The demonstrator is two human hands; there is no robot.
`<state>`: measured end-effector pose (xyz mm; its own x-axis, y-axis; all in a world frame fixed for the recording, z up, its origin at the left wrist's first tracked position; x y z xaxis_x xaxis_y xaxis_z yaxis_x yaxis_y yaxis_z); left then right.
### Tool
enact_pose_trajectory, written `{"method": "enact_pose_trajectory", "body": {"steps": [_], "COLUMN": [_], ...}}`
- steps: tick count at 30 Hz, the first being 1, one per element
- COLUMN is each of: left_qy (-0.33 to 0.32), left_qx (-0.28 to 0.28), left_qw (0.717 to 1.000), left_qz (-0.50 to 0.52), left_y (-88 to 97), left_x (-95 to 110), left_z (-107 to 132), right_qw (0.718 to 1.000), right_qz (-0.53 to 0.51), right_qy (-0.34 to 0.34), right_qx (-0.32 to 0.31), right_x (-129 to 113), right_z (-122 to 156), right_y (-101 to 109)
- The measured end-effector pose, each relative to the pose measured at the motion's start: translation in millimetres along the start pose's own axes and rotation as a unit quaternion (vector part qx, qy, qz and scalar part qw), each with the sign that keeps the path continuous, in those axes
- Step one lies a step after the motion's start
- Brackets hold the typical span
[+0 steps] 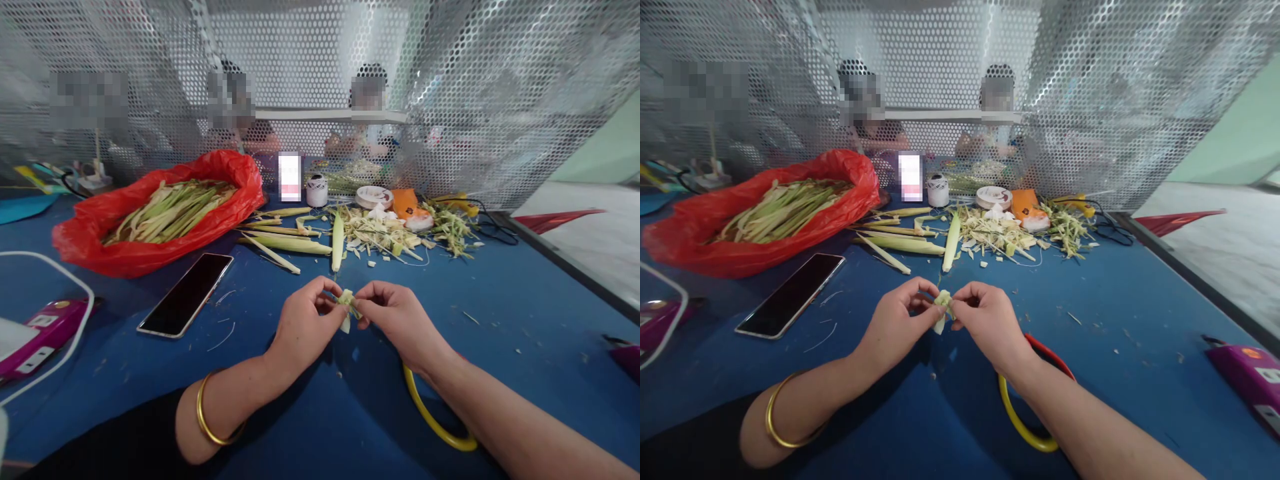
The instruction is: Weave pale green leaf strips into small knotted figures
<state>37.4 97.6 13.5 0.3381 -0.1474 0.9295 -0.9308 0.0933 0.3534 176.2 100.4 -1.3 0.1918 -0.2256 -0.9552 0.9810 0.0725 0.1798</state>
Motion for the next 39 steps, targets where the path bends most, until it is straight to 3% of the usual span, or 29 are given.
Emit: {"method": "enact_pose_trajectory", "body": {"steps": [7, 11, 25, 35, 39], "left_qy": [-0.036, -0.054, -0.03, -0.067, -0.072], "left_qx": [-0.002, -0.011, -0.01, -0.013, -0.012], "left_qw": [0.99, 0.983, 0.989, 0.992, 0.994], "left_qz": [-0.135, -0.175, -0.144, -0.105, -0.079], "left_y": [2.2, 0.7, 1.3, -0.8, -1.2], "left_x": [7.2, 12.4, 6.9, 9.2, 11.3], "left_z": [5.3, 6.0, 3.3, 3.5, 3.1], "right_qw": [0.997, 0.999, 0.998, 0.997, 0.999], "right_qz": [0.075, 0.024, 0.047, 0.045, 0.018], "right_qy": [0.036, 0.031, 0.051, 0.059, 0.044], "right_qx": [-0.003, -0.026, -0.004, 0.025, 0.007], "right_x": [-5.8, -9.3, -13.0, -11.6, -7.1], "right_z": [0.6, 2.2, 2.5, 1.2, -0.8], "right_y": [2.0, -1.0, 2.4, 7.2, 5.2]}}
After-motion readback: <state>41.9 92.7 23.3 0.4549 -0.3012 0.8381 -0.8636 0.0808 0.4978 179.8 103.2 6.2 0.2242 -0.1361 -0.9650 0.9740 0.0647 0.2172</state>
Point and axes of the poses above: each hand's wrist, its own z-axis away from the middle knuckle, its own y-axis out of the back of the hand, x = y × z, the point moved 10 cm from there along -z, towards the middle knuckle, and after that the axes turned 6 degrees about -y, right-handed, at the moved point
